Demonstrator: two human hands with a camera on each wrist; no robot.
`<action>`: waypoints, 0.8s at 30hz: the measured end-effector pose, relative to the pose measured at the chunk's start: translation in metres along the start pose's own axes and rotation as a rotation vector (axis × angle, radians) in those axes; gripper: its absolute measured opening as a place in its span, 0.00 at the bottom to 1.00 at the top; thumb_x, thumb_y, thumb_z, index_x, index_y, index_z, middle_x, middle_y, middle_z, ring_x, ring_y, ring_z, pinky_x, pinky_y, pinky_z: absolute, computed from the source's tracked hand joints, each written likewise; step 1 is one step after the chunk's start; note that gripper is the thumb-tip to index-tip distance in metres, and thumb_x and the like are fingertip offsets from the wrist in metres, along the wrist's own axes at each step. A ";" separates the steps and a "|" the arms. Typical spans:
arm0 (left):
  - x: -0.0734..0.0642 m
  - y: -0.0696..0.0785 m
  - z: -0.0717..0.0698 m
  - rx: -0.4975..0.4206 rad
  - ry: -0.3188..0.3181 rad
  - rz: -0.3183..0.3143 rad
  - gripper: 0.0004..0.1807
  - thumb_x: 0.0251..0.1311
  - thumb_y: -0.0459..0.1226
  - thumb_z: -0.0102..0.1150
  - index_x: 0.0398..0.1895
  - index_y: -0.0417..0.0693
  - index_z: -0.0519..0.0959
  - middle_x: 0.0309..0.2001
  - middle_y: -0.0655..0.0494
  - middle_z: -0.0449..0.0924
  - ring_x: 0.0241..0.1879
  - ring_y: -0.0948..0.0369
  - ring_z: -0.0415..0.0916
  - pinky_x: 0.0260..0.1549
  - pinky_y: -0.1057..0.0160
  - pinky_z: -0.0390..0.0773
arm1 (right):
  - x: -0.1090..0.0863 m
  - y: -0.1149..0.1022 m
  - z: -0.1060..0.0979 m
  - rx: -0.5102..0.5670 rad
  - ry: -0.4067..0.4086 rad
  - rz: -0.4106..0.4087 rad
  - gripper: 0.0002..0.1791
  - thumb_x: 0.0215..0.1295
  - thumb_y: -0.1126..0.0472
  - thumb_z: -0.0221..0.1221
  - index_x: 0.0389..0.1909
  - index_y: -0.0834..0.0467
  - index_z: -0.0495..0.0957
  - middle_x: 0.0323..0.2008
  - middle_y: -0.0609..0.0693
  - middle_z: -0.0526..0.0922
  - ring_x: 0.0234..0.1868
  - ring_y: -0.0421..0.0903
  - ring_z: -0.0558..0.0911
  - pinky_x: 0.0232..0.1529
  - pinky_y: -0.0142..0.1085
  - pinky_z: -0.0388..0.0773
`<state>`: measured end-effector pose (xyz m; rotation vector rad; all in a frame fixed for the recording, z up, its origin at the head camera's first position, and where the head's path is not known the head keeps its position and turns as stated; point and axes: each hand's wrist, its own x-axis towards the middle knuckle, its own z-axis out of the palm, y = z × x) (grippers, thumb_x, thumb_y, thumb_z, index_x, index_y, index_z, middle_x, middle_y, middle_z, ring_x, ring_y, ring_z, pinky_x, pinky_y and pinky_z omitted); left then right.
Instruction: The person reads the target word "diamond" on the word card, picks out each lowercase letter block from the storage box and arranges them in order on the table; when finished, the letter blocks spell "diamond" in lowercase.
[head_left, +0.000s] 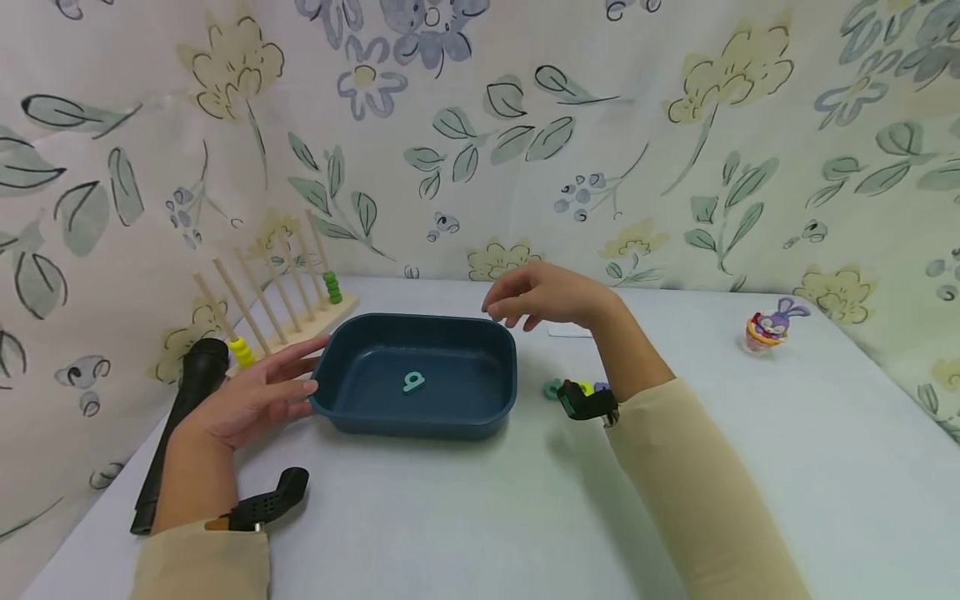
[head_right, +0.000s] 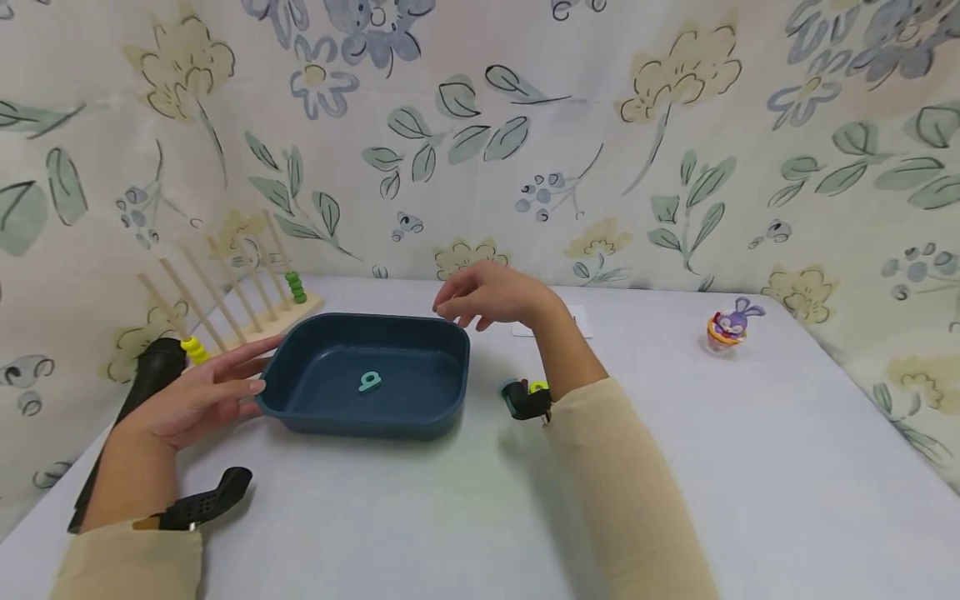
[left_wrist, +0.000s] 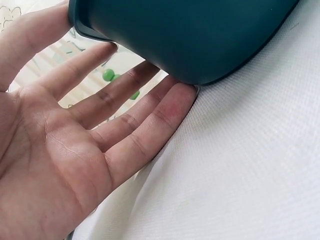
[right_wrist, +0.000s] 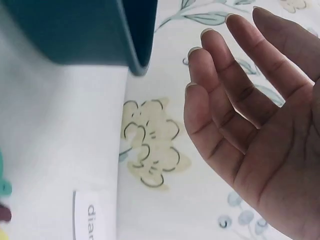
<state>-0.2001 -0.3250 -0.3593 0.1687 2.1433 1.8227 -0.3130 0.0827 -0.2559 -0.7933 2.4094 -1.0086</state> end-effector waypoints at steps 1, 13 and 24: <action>-0.001 -0.001 0.000 0.001 0.000 -0.003 0.39 0.75 0.39 0.56 0.84 0.62 0.51 0.82 0.42 0.48 0.61 0.65 0.74 0.55 0.62 0.82 | 0.004 -0.002 0.002 0.001 -0.011 0.003 0.13 0.72 0.52 0.61 0.52 0.52 0.85 0.51 0.57 0.86 0.50 0.56 0.84 0.48 0.45 0.85; 0.001 0.000 0.000 -0.011 0.019 -0.005 0.39 0.74 0.38 0.58 0.83 0.63 0.54 0.83 0.43 0.46 0.65 0.64 0.70 0.55 0.63 0.82 | 0.052 -0.027 0.021 -0.043 -0.069 -0.014 0.14 0.71 0.53 0.63 0.53 0.54 0.85 0.51 0.57 0.86 0.50 0.53 0.83 0.46 0.42 0.85; 0.000 0.000 -0.001 -0.011 0.013 0.003 0.40 0.73 0.37 0.58 0.84 0.61 0.53 0.84 0.42 0.42 0.63 0.65 0.73 0.56 0.63 0.82 | 0.080 -0.033 0.046 -0.089 -0.232 0.034 0.17 0.68 0.58 0.65 0.56 0.55 0.83 0.53 0.49 0.88 0.52 0.47 0.83 0.52 0.44 0.82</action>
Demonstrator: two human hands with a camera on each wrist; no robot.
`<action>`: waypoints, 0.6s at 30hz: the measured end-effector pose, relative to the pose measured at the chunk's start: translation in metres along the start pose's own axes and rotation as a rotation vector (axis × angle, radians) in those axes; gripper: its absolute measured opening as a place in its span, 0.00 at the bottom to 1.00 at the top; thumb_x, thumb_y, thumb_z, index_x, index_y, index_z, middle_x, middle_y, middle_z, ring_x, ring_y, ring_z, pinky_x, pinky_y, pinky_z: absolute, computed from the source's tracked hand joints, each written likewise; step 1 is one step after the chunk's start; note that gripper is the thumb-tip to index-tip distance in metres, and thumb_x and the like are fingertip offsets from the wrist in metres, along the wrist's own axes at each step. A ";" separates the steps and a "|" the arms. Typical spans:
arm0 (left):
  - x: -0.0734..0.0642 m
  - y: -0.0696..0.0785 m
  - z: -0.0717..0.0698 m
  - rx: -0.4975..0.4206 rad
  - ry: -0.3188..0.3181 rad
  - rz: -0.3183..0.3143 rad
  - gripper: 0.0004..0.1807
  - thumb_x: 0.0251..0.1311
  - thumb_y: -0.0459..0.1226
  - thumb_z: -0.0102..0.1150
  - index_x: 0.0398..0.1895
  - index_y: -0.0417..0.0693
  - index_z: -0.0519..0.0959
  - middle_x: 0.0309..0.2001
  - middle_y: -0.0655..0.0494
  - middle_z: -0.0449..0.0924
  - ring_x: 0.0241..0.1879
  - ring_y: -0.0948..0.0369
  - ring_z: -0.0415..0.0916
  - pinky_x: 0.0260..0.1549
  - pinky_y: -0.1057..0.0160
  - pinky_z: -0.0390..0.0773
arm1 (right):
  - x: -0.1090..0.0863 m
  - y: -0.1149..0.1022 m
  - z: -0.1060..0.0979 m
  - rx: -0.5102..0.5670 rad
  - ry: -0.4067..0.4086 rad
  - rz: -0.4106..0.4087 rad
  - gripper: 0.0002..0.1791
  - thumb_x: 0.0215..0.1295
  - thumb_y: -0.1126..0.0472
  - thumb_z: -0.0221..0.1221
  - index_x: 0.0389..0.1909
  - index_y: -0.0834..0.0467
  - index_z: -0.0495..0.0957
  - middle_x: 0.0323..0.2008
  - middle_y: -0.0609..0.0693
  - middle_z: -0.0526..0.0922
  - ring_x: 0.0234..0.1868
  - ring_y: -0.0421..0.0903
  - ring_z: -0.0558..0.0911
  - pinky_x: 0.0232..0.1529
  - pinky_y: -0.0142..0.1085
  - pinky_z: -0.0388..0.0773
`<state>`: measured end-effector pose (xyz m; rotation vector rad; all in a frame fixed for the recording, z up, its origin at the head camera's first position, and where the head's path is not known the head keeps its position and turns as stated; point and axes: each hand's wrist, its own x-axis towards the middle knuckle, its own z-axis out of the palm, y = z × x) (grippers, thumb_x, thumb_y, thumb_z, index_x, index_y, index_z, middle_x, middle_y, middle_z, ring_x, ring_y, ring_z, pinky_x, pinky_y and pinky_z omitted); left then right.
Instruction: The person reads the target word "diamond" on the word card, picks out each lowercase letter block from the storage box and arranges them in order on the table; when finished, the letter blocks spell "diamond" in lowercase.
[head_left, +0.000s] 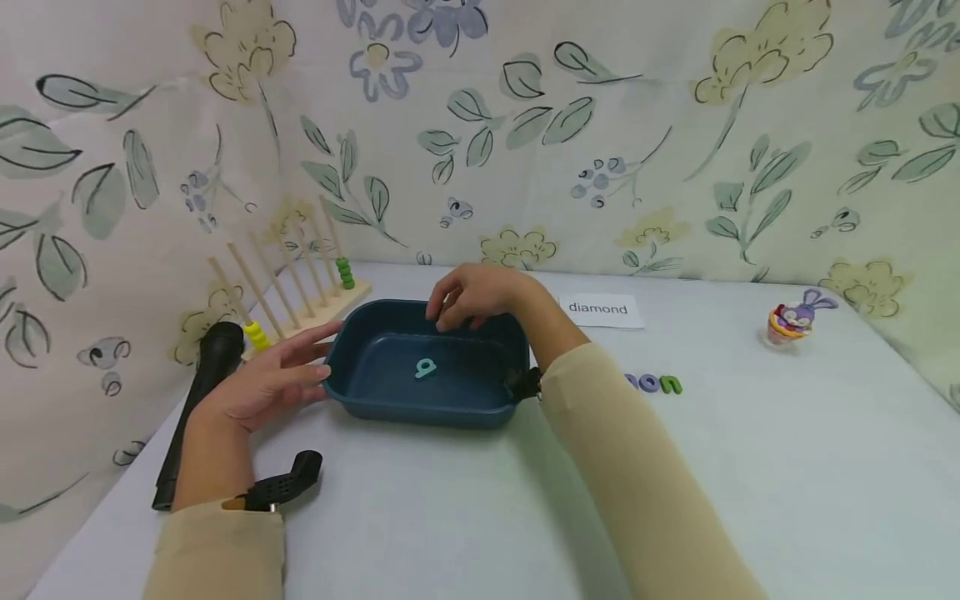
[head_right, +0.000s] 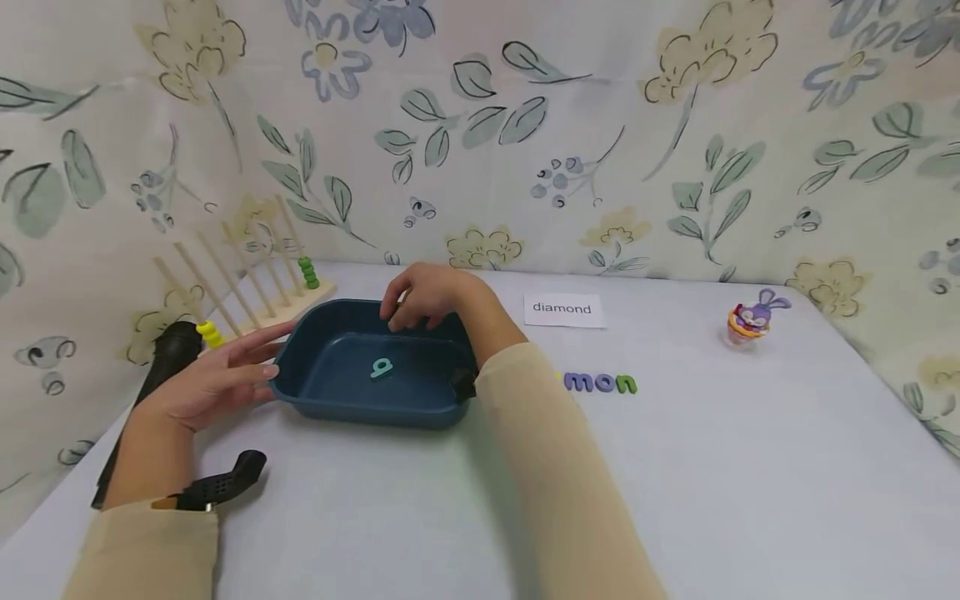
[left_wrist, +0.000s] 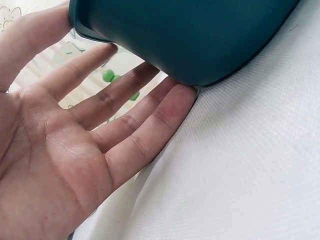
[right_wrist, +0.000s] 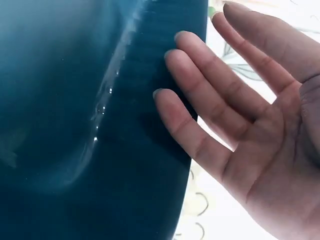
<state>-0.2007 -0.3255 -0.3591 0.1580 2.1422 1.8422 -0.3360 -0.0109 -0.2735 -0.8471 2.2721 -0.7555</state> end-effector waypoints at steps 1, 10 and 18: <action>0.001 0.000 0.001 0.001 -0.004 0.004 0.40 0.74 0.37 0.58 0.84 0.60 0.53 0.84 0.41 0.42 0.63 0.65 0.74 0.55 0.63 0.82 | 0.000 0.000 0.000 -0.013 -0.007 0.000 0.17 0.69 0.57 0.65 0.57 0.55 0.83 0.53 0.50 0.88 0.52 0.47 0.83 0.52 0.45 0.82; 0.004 0.002 0.001 -0.013 -0.001 0.006 0.39 0.73 0.37 0.58 0.83 0.63 0.55 0.84 0.44 0.44 0.66 0.62 0.71 0.56 0.64 0.81 | 0.021 -0.012 0.011 -0.100 -0.115 0.019 0.19 0.69 0.59 0.65 0.60 0.53 0.83 0.55 0.47 0.87 0.56 0.46 0.82 0.57 0.48 0.81; 0.002 0.002 0.001 -0.012 0.020 -0.023 0.39 0.73 0.37 0.58 0.83 0.63 0.55 0.84 0.44 0.43 0.67 0.58 0.69 0.55 0.64 0.82 | 0.035 -0.014 0.027 -0.162 -0.197 0.081 0.20 0.64 0.64 0.69 0.57 0.49 0.84 0.52 0.48 0.86 0.54 0.46 0.81 0.55 0.44 0.81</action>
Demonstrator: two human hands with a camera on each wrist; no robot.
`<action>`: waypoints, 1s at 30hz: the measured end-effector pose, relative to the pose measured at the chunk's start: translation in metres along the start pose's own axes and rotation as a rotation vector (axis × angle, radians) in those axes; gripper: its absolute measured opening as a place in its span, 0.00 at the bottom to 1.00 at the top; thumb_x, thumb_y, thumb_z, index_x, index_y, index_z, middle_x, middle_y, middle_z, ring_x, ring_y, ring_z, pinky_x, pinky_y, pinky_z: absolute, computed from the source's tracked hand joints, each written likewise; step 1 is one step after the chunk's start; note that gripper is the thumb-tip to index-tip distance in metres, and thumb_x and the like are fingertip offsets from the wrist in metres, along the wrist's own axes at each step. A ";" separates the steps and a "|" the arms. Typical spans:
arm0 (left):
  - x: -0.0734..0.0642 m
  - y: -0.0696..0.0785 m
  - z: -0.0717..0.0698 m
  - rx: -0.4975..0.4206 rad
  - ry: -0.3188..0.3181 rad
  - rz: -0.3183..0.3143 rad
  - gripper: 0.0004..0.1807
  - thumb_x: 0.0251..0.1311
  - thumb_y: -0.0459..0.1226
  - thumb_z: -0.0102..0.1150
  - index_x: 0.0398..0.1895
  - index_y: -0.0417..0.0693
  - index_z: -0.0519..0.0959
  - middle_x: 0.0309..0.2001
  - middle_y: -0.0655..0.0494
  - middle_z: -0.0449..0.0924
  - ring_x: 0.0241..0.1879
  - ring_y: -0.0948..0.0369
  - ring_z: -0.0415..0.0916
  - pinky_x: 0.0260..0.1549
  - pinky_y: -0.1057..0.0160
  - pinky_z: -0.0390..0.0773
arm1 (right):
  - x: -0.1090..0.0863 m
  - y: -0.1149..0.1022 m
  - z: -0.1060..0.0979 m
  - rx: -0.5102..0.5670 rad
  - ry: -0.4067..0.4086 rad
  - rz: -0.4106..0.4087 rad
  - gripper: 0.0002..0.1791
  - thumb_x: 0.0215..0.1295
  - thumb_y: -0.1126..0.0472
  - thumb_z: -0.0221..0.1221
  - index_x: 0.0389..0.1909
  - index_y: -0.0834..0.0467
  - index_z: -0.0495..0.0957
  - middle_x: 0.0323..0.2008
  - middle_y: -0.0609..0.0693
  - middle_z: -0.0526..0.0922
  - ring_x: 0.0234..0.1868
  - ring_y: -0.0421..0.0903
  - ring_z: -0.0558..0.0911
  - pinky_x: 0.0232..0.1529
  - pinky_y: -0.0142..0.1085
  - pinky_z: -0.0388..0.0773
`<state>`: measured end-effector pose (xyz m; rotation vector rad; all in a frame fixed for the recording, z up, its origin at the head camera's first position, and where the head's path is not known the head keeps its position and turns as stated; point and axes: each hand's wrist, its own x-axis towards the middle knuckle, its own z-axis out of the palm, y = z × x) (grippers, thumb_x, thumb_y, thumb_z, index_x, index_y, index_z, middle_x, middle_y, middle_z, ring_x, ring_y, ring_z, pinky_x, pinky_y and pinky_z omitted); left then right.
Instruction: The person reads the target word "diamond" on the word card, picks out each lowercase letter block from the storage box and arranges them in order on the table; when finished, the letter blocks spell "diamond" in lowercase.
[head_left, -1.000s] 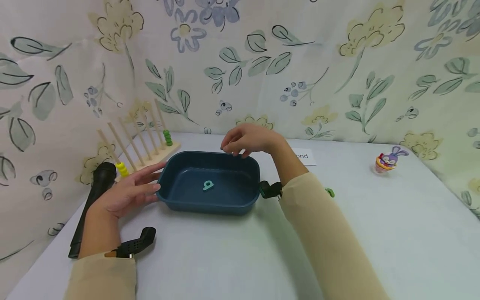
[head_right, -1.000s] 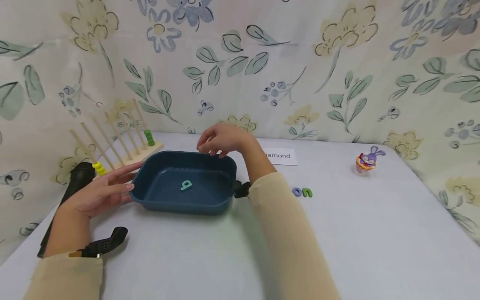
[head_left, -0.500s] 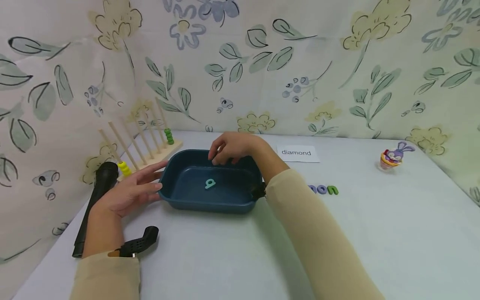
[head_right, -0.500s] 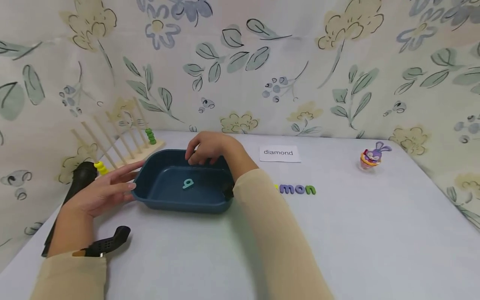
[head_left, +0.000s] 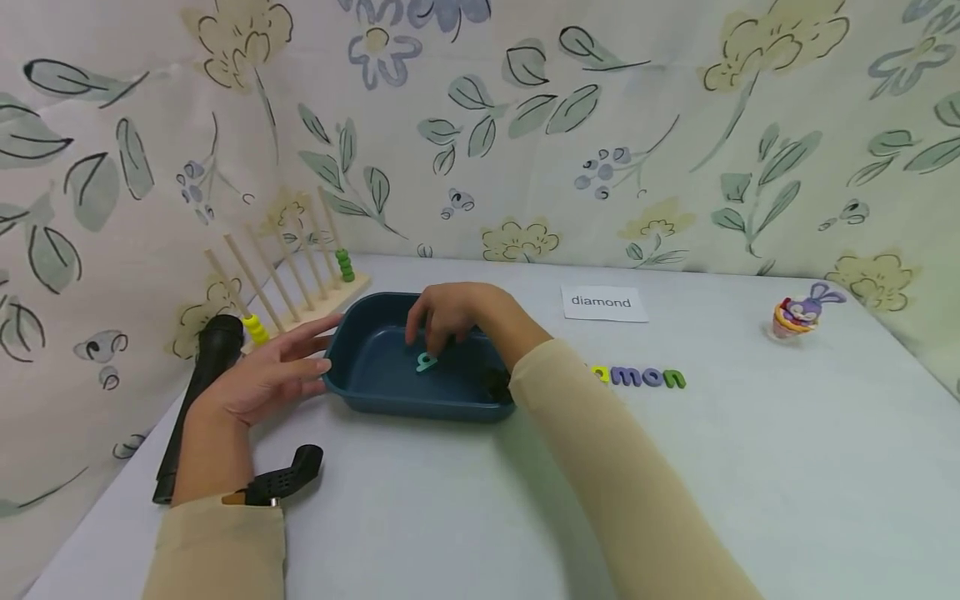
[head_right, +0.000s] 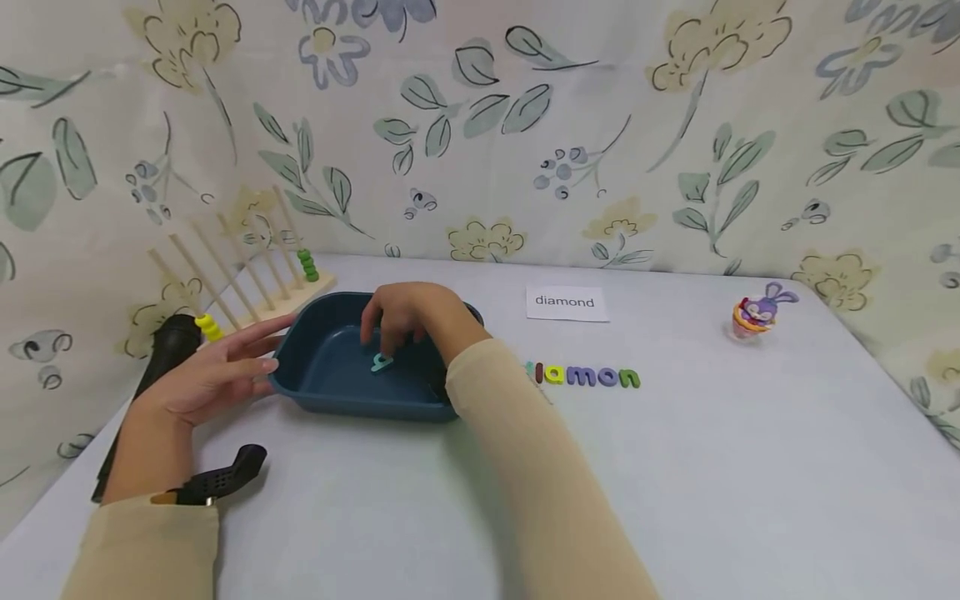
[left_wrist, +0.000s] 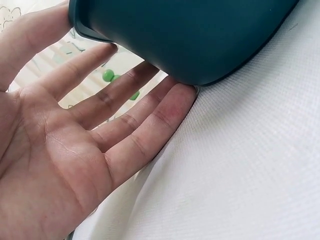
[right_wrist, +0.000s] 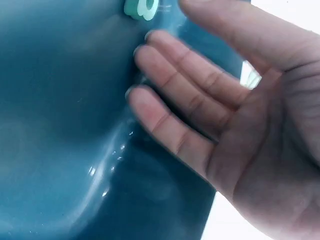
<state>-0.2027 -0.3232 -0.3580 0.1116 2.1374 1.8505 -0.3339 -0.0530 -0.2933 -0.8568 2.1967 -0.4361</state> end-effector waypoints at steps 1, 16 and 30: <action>0.000 0.001 0.001 -0.002 0.002 0.000 0.39 0.73 0.37 0.59 0.83 0.63 0.55 0.84 0.44 0.44 0.67 0.59 0.70 0.55 0.63 0.82 | 0.001 0.000 0.001 -0.002 -0.005 0.009 0.20 0.64 0.65 0.69 0.57 0.48 0.85 0.51 0.48 0.85 0.53 0.46 0.81 0.55 0.44 0.81; 0.004 0.009 0.001 0.000 -0.010 0.029 0.39 0.73 0.37 0.59 0.83 0.62 0.55 0.82 0.43 0.48 0.61 0.65 0.76 0.55 0.63 0.82 | 0.003 -0.006 0.004 -0.129 0.001 0.061 0.16 0.60 0.67 0.70 0.46 0.46 0.84 0.41 0.46 0.80 0.43 0.44 0.77 0.44 0.40 0.79; -0.003 -0.002 -0.001 0.029 -0.014 0.020 0.40 0.73 0.39 0.58 0.84 0.64 0.53 0.83 0.41 0.43 0.68 0.58 0.70 0.55 0.63 0.82 | 0.009 -0.008 0.019 -0.204 0.066 0.059 0.05 0.64 0.61 0.70 0.39 0.52 0.84 0.34 0.47 0.83 0.32 0.43 0.78 0.33 0.33 0.77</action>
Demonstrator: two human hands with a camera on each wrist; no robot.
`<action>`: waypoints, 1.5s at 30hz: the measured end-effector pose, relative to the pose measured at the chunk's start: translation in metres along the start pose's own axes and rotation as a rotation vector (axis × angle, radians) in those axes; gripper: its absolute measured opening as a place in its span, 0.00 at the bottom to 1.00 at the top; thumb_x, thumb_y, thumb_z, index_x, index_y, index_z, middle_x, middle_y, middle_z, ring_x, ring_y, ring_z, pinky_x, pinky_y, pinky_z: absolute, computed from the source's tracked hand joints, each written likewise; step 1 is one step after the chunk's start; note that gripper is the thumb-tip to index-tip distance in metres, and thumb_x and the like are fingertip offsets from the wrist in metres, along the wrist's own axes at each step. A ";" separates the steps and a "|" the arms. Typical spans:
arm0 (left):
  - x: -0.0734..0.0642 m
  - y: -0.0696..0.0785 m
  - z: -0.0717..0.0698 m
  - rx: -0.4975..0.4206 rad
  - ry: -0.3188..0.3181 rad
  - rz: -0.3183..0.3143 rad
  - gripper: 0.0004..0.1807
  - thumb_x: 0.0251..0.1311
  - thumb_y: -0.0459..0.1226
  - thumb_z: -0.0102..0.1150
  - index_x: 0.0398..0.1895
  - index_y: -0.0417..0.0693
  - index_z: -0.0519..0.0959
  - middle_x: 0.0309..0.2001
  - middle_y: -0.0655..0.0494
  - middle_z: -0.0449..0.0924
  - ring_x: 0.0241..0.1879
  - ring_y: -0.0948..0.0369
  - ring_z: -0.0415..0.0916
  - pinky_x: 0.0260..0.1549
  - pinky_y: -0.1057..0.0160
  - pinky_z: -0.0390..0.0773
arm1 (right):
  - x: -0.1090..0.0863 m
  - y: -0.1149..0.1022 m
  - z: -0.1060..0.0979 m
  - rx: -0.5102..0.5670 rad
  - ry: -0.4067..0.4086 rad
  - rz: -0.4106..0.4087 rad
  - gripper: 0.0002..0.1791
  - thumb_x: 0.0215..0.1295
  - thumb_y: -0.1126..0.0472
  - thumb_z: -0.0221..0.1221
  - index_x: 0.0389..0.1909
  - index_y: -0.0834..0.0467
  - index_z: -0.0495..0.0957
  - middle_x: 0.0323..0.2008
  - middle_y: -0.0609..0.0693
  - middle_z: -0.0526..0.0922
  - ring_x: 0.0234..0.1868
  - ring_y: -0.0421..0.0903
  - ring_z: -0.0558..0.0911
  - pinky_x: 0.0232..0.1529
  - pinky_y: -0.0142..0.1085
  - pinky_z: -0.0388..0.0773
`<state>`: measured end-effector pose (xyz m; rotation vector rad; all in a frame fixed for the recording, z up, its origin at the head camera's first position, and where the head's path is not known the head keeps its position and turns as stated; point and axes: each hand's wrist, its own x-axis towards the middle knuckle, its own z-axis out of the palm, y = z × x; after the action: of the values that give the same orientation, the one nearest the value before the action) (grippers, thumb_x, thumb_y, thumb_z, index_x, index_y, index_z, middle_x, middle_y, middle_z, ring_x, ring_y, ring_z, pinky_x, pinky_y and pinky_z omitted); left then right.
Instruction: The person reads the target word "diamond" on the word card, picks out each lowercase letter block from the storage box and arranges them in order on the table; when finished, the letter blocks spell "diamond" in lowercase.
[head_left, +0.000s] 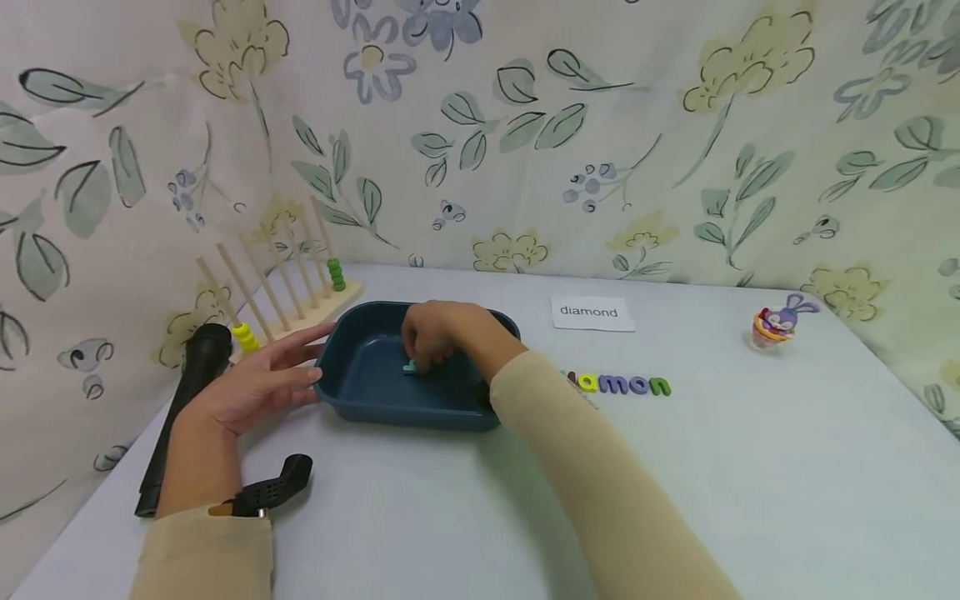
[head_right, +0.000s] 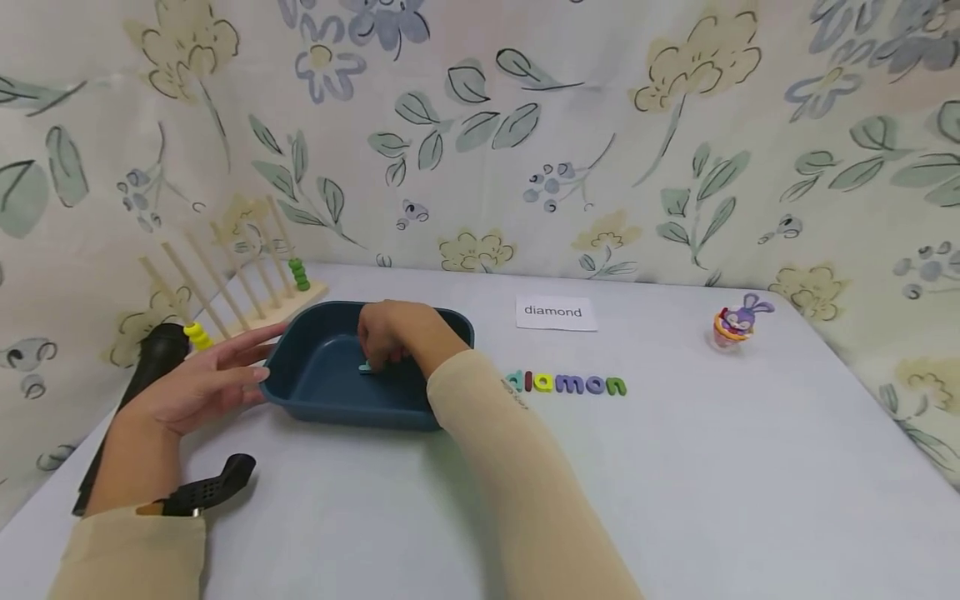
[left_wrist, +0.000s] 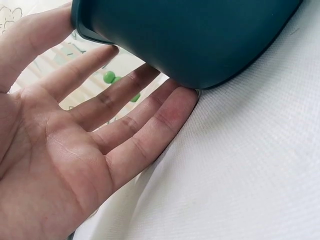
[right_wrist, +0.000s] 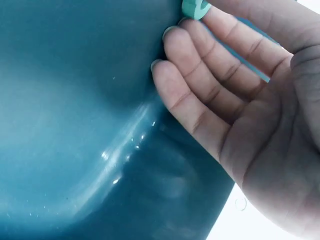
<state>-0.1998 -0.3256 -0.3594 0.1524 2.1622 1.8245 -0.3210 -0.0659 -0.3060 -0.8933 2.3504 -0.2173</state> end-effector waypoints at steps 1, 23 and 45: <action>0.000 0.000 0.000 -0.003 0.000 0.003 0.40 0.73 0.39 0.58 0.84 0.64 0.53 0.83 0.41 0.43 0.66 0.61 0.72 0.55 0.62 0.83 | 0.000 0.000 0.000 -0.004 0.011 0.001 0.05 0.64 0.59 0.69 0.38 0.52 0.84 0.34 0.47 0.83 0.33 0.43 0.79 0.34 0.33 0.78; 0.003 -0.001 -0.001 -0.024 -0.013 0.016 0.39 0.74 0.37 0.57 0.83 0.63 0.55 0.83 0.39 0.43 0.59 0.70 0.77 0.54 0.62 0.83 | -0.014 0.016 -0.018 0.305 -0.053 -0.060 0.15 0.66 0.67 0.62 0.51 0.53 0.86 0.41 0.49 0.86 0.39 0.46 0.86 0.44 0.37 0.85; 0.003 -0.003 -0.001 -0.023 -0.013 0.011 0.39 0.74 0.37 0.57 0.83 0.63 0.54 0.83 0.40 0.43 0.59 0.70 0.77 0.54 0.63 0.83 | -0.068 0.030 -0.030 0.511 0.001 -0.227 0.16 0.69 0.66 0.60 0.56 0.63 0.83 0.48 0.57 0.89 0.44 0.50 0.88 0.50 0.40 0.86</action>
<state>-0.2022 -0.3270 -0.3630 0.1705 2.1350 1.8491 -0.3150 -0.0009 -0.2589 -0.8909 2.0404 -0.8656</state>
